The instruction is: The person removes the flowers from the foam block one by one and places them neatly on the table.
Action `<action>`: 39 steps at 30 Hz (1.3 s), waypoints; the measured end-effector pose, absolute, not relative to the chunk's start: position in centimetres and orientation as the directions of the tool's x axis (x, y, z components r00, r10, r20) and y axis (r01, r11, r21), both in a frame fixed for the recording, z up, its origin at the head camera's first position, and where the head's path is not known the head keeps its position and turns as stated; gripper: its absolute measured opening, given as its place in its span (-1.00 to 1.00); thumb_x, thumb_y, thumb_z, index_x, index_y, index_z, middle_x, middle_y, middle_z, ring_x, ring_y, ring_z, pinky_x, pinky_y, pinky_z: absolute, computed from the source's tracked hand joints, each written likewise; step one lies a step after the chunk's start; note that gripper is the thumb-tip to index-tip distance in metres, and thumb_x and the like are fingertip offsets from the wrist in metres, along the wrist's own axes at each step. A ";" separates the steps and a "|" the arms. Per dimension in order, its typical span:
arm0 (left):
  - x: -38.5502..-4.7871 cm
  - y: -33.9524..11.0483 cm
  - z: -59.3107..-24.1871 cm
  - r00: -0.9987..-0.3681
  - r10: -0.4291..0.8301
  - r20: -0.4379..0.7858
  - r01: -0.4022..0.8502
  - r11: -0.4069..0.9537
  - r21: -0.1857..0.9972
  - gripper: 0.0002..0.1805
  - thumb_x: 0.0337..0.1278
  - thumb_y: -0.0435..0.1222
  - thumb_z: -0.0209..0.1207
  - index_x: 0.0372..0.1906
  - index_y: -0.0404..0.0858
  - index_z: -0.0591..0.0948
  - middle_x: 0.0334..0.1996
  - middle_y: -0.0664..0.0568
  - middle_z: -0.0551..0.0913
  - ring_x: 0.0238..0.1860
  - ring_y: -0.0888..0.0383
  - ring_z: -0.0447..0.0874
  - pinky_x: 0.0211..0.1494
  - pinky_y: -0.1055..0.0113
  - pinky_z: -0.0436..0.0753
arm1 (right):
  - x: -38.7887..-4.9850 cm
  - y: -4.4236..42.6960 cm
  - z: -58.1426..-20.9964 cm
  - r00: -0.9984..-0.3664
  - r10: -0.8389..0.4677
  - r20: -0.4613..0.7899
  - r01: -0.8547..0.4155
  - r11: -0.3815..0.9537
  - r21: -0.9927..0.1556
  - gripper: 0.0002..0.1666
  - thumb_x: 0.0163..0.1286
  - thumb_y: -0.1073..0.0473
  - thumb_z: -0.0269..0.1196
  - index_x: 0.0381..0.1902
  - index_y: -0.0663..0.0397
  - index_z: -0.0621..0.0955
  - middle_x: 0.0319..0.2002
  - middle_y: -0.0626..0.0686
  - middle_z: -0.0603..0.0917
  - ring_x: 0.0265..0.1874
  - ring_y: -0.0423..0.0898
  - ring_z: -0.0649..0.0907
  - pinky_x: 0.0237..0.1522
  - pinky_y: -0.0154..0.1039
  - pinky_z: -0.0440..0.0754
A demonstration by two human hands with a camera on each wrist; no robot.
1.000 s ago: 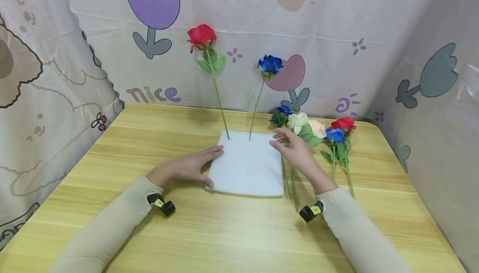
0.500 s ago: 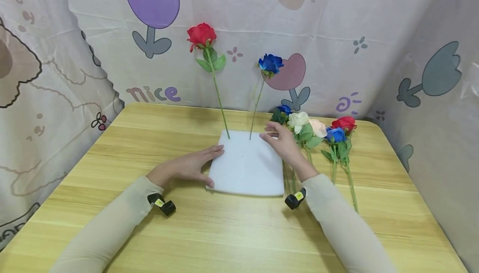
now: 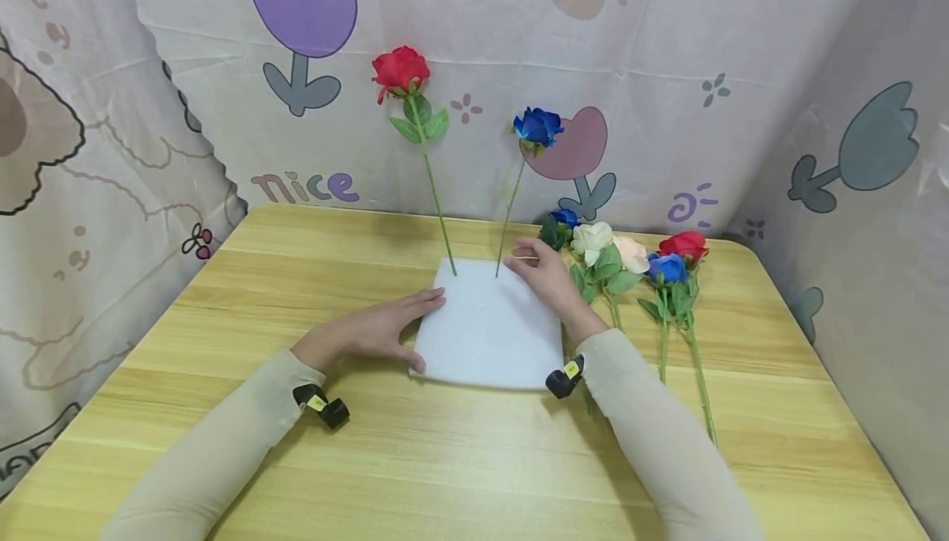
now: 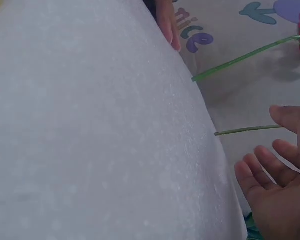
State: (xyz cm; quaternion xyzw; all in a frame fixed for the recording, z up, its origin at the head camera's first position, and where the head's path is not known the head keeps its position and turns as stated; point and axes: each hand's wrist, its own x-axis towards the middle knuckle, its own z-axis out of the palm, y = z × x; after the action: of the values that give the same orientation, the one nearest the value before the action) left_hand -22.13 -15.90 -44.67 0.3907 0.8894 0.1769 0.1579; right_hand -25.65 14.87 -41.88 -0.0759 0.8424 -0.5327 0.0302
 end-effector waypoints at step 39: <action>-22.2 -15.9 -44.7 -0.645 0.748 -0.153 0.632 0.636 0.443 0.34 -0.25 0.49 0.17 0.58 -0.15 -0.06 0.57 0.11 -0.21 0.53 0.14 -0.21 0.50 0.23 0.02 | -27.3 13.0 -43.0 -0.965 -0.257 0.045 -0.095 0.185 -0.978 -0.67 0.52 0.28 0.07 0.06 0.49 0.52 -0.03 0.34 0.63 -0.03 0.09 0.64 0.03 -0.18 0.63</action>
State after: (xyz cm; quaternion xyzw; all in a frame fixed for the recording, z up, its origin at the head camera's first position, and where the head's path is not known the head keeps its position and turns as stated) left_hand -22.20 -15.91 -44.67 0.3880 0.8895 0.1775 0.1635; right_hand -27.27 13.03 -42.97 -0.1148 0.7672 -0.6278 0.0643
